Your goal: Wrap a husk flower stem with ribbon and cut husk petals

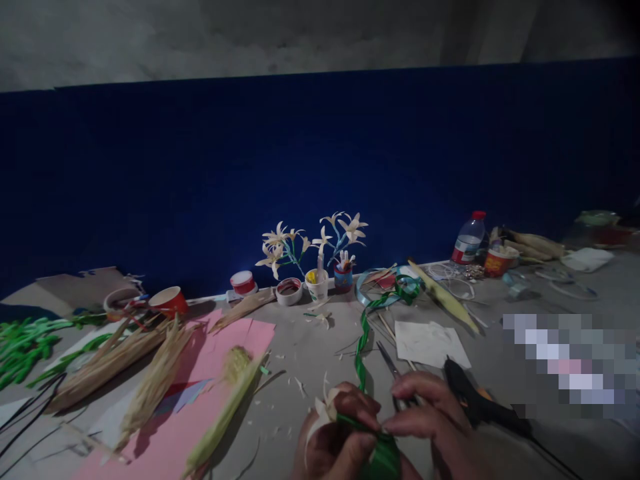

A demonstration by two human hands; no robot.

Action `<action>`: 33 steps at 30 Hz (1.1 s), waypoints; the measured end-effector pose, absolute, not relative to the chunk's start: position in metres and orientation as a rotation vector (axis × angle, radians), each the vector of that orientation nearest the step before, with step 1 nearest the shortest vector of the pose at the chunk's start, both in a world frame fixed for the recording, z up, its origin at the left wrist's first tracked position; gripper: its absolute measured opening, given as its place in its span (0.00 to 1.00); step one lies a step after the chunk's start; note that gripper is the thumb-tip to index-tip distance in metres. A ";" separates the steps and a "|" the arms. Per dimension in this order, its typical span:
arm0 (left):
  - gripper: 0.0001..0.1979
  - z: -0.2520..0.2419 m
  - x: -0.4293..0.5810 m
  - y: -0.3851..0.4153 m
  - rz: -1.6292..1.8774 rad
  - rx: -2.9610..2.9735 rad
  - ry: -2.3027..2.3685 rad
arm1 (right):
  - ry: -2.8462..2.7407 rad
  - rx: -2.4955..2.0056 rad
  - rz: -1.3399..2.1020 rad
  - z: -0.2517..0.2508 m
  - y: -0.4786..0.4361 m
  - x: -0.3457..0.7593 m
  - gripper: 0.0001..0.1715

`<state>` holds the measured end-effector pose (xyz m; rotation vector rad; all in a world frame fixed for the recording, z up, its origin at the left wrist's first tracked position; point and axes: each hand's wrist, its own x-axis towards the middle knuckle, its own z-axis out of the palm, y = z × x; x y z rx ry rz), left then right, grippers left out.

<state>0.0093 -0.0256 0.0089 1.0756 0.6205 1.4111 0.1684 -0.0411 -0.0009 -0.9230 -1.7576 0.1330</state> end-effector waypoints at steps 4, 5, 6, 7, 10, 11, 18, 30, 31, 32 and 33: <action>0.11 0.012 0.008 -0.026 1.428 1.106 0.624 | -1.745 -0.897 0.134 0.001 -0.039 0.169 0.15; 0.11 0.012 0.008 -0.026 1.425 1.112 0.636 | -1.741 -0.898 0.131 0.002 -0.038 0.169 0.14; 0.12 0.013 0.008 -0.026 1.422 1.121 0.649 | -1.736 -0.901 0.119 0.003 -0.038 0.169 0.13; 0.12 0.013 0.008 -0.026 1.419 1.129 0.660 | -1.737 -0.897 0.102 0.004 -0.037 0.169 0.13; 0.12 0.012 0.009 -0.026 1.410 1.160 0.655 | -1.753 -0.856 0.080 0.008 -0.036 0.169 0.11; 0.13 0.010 0.009 -0.026 1.404 1.168 0.646 | -1.761 -0.842 0.084 0.009 -0.036 0.169 0.10; 0.14 -0.001 0.011 -0.022 1.397 1.219 0.642 | -1.765 -0.791 0.079 0.010 -0.034 0.168 0.17; 0.14 0.009 0.004 -0.021 1.372 1.379 0.697 | -1.677 -0.736 0.150 0.008 -0.033 0.162 0.09; 0.14 0.008 0.004 -0.021 1.390 1.412 0.705 | -1.663 -0.730 0.165 0.006 -0.033 0.162 0.08; 0.14 0.007 0.005 -0.021 1.414 1.442 0.705 | -1.651 -0.722 0.182 0.004 -0.033 0.161 0.08; 0.13 0.005 0.005 -0.021 1.444 1.468 0.702 | -1.643 -0.725 0.216 0.001 -0.033 0.161 0.08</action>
